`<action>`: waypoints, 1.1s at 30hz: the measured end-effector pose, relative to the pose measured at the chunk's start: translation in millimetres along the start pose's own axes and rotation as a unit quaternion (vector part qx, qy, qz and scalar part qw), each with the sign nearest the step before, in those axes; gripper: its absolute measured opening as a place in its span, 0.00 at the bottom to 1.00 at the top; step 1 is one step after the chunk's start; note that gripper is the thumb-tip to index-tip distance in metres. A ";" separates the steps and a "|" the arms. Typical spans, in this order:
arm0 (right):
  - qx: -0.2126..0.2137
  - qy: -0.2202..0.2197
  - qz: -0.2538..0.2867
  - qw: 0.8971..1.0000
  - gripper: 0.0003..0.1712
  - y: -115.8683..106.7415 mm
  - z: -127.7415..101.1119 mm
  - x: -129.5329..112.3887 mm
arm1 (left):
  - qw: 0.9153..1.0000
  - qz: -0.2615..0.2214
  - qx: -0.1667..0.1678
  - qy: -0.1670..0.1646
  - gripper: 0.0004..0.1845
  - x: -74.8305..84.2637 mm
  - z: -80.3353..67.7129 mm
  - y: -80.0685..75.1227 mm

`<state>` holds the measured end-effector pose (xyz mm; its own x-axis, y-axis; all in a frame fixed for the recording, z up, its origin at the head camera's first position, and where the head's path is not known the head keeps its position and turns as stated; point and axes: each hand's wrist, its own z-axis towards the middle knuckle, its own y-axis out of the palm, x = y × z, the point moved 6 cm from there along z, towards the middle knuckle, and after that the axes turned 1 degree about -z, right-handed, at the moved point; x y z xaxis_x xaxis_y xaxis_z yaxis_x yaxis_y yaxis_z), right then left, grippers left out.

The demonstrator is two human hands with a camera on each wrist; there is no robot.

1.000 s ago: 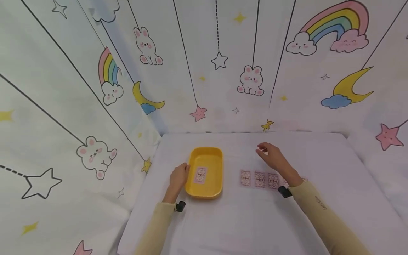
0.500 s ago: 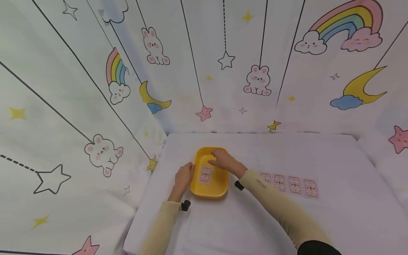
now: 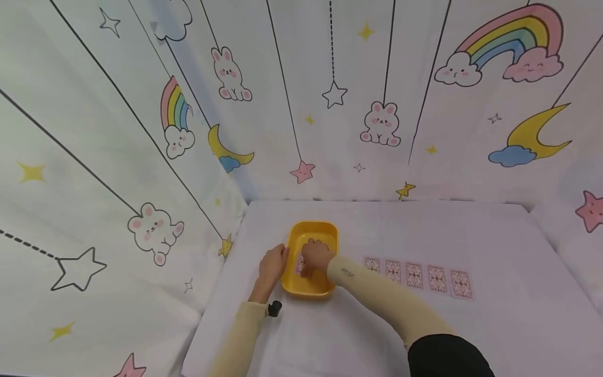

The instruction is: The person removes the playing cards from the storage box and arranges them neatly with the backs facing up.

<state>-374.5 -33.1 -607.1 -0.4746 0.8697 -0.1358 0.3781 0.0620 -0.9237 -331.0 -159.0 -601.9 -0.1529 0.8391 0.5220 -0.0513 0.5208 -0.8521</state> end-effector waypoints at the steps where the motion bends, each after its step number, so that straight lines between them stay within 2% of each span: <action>1: 0.003 -0.002 -0.005 1.000 0.43 -0.3 -1.1 -2.3 | 1.000 0.000 0.000 -0.001 0.15 -0.4 0.3 0.0; 9: 0.035 -0.003 -0.052 0.998 0.47 -3.4 -2.1 -4.1 | 1.000 -0.005 0.006 0.006 0.15 2.5 -1.3 -1.6; 13: 0.058 0.002 -0.044 0.997 0.32 -8.7 -0.1 -0.9 | 1.000 -0.007 0.007 0.006 0.15 2.5 -1.3 -1.2; 15: 0.051 0.007 -0.013 0.999 0.26 -11.0 0.6 2.7 | 1.000 -0.005 0.005 0.003 0.16 1.8 -0.8 -1.0; 18: 0.026 0.010 0.075 0.997 0.23 -9.8 4.3 14.5 | 1.000 -0.004 0.005 0.003 0.15 1.7 0.0 -0.8; 20: 0.009 0.005 0.149 0.989 0.23 -11.2 5.6 23.1 | 1.000 -0.002 0.006 0.005 0.15 1.8 0.2 -1.0; 23: -0.009 -0.007 0.222 0.975 0.18 -15.0 6.1 34.9 | 1.000 -0.002 0.007 0.002 0.15 0.5 0.7 -1.1; 27: -0.015 -0.019 0.278 0.960 0.12 -23.5 1.6 49.4 | 1.000 0.000 0.002 -0.007 0.15 -0.8 2.0 -1.4; 33: -0.003 -0.046 0.384 0.922 0.17 -33.9 -14.0 72.0 | 1.000 -0.005 0.003 -0.001 0.14 0.8 0.8 -2.4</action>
<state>-410.4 34.3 -580.6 -0.1305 0.6123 -0.7798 0.6349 -0.5525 -0.5401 -331.8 -159.7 -599.4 -0.1551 0.8337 0.5300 -0.0587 0.5278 -0.8473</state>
